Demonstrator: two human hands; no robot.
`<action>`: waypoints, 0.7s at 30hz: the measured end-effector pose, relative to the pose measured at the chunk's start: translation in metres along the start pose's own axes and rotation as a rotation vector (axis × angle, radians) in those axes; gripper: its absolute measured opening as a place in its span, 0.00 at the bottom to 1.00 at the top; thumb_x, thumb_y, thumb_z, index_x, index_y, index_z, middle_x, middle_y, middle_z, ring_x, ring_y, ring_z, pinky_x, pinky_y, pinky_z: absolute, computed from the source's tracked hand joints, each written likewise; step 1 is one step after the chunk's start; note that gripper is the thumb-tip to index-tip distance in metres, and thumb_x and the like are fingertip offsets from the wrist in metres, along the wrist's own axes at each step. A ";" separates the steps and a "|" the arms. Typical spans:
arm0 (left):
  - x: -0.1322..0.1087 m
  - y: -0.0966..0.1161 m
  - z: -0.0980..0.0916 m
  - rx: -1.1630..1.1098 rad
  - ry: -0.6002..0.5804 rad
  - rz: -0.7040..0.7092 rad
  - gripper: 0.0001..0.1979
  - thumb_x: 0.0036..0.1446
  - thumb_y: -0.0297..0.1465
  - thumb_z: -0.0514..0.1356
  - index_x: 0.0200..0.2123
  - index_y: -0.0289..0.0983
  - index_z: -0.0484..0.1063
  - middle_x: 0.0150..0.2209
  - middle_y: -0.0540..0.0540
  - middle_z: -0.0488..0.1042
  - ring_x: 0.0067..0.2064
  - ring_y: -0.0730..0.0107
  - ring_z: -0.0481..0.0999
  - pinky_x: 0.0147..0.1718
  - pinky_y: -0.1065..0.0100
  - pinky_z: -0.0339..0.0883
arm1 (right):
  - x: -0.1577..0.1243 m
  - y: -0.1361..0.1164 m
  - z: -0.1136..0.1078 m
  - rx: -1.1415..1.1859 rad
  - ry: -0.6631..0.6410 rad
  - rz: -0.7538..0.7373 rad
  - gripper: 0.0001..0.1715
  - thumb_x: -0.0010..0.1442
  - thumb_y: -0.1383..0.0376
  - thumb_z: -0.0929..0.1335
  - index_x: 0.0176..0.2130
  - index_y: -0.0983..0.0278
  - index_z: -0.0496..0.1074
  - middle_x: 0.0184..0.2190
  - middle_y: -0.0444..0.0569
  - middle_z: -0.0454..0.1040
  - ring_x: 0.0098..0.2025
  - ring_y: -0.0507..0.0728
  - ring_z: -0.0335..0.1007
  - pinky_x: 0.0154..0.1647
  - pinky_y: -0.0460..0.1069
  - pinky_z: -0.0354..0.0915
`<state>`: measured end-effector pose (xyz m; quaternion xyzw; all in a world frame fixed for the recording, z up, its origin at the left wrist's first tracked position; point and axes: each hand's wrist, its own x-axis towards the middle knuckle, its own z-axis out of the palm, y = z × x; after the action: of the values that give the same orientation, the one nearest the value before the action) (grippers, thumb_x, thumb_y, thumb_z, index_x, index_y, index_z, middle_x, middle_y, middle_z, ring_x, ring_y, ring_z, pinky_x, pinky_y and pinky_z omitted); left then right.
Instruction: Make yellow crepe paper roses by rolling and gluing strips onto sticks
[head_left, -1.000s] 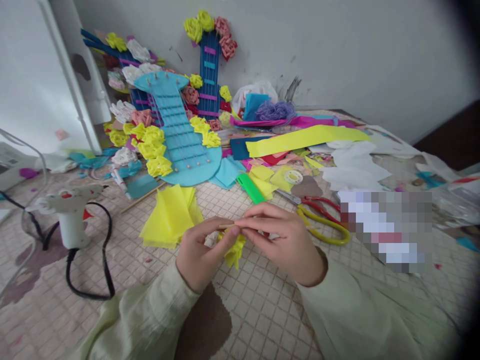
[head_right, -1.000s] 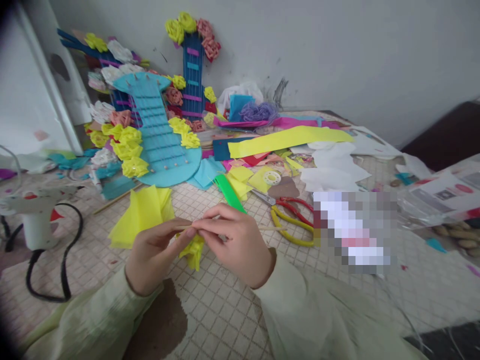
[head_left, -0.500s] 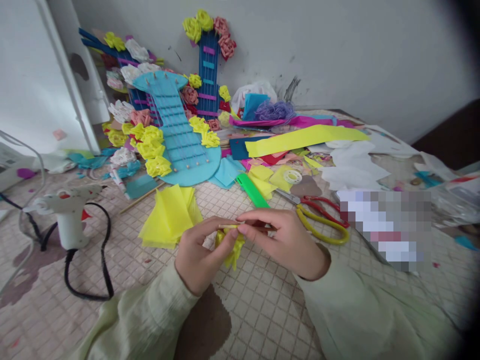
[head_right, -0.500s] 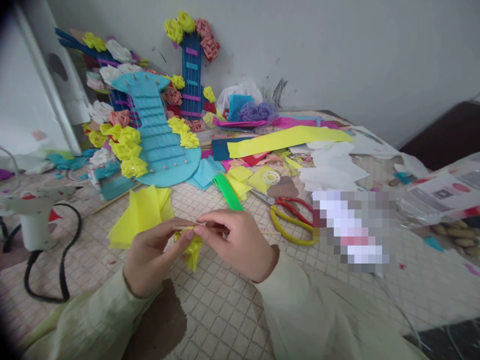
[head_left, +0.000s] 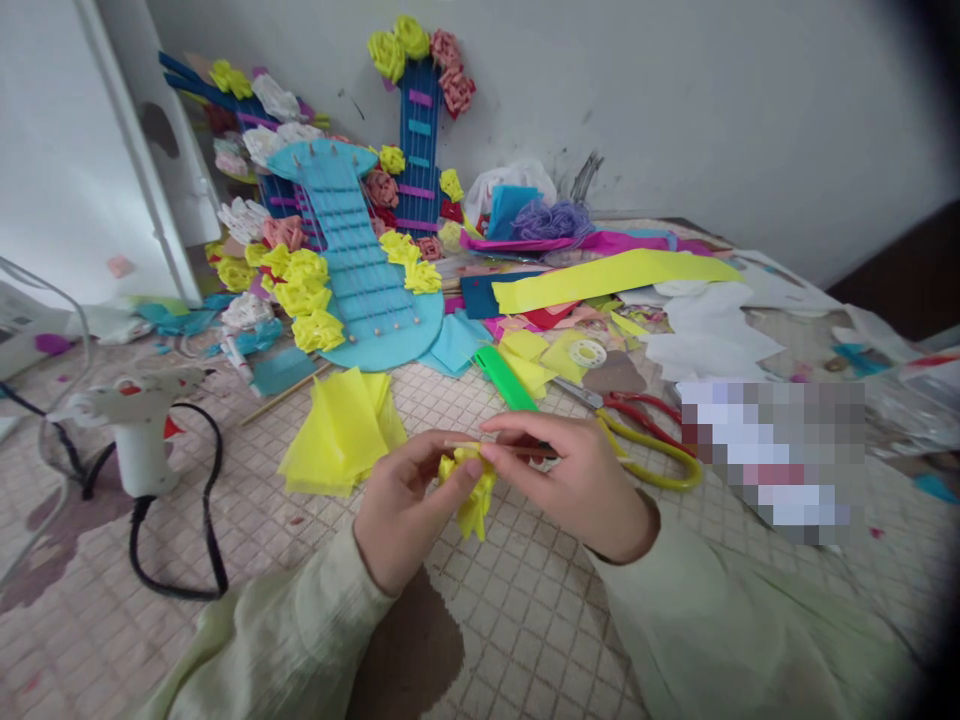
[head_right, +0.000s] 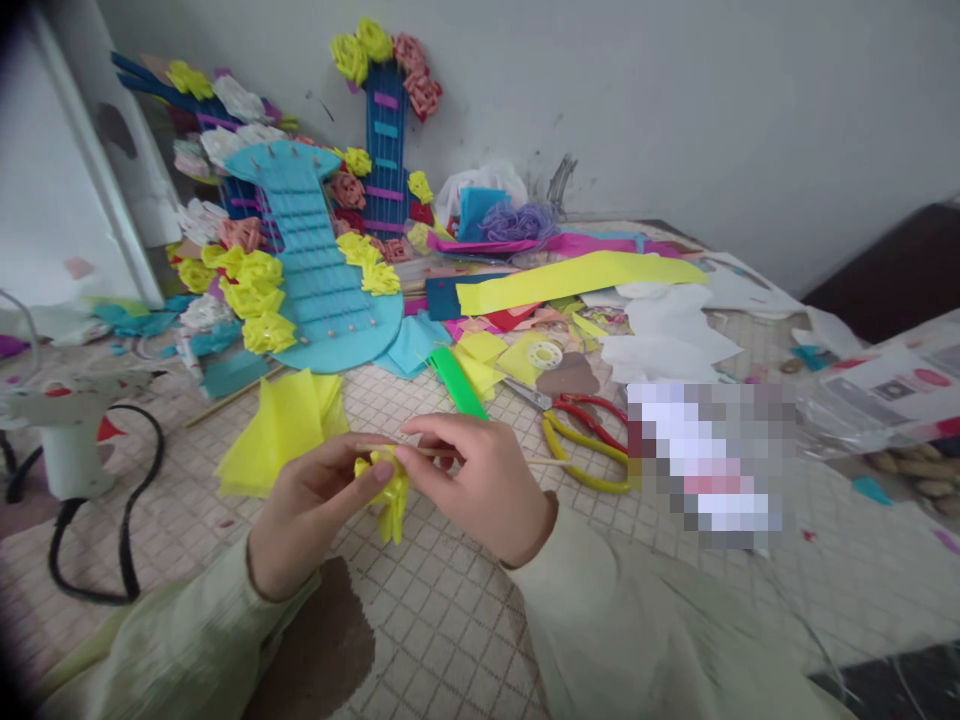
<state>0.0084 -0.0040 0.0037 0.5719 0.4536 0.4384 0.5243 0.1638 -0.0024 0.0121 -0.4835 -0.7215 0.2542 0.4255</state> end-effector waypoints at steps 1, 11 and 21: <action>0.000 -0.001 0.000 -0.004 -0.005 0.000 0.07 0.48 0.30 0.60 0.33 0.35 0.72 0.31 0.47 0.75 0.34 0.71 0.73 0.33 0.71 0.68 | 0.000 0.000 0.000 -0.003 0.006 -0.002 0.09 0.52 0.65 0.67 0.35 0.66 0.73 0.26 0.45 0.74 0.27 0.49 0.69 0.28 0.43 0.66; 0.000 -0.007 -0.003 0.116 0.005 0.113 0.08 0.50 0.30 0.59 0.35 0.36 0.73 0.33 0.46 0.76 0.36 0.69 0.73 0.36 0.68 0.67 | -0.001 -0.003 0.001 -0.004 0.015 0.044 0.08 0.48 0.69 0.68 0.33 0.65 0.73 0.25 0.44 0.72 0.27 0.49 0.67 0.26 0.43 0.64; -0.001 -0.007 -0.005 0.055 0.041 0.121 0.06 0.51 0.29 0.59 0.34 0.40 0.74 0.33 0.49 0.77 0.35 0.73 0.74 0.35 0.73 0.69 | 0.002 -0.005 -0.004 0.025 -0.088 -0.032 0.08 0.54 0.67 0.65 0.34 0.66 0.72 0.27 0.46 0.72 0.25 0.48 0.63 0.23 0.44 0.60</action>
<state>0.0032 -0.0040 -0.0029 0.6032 0.4408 0.4683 0.4717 0.1640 -0.0028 0.0188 -0.4547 -0.7439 0.2773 0.4036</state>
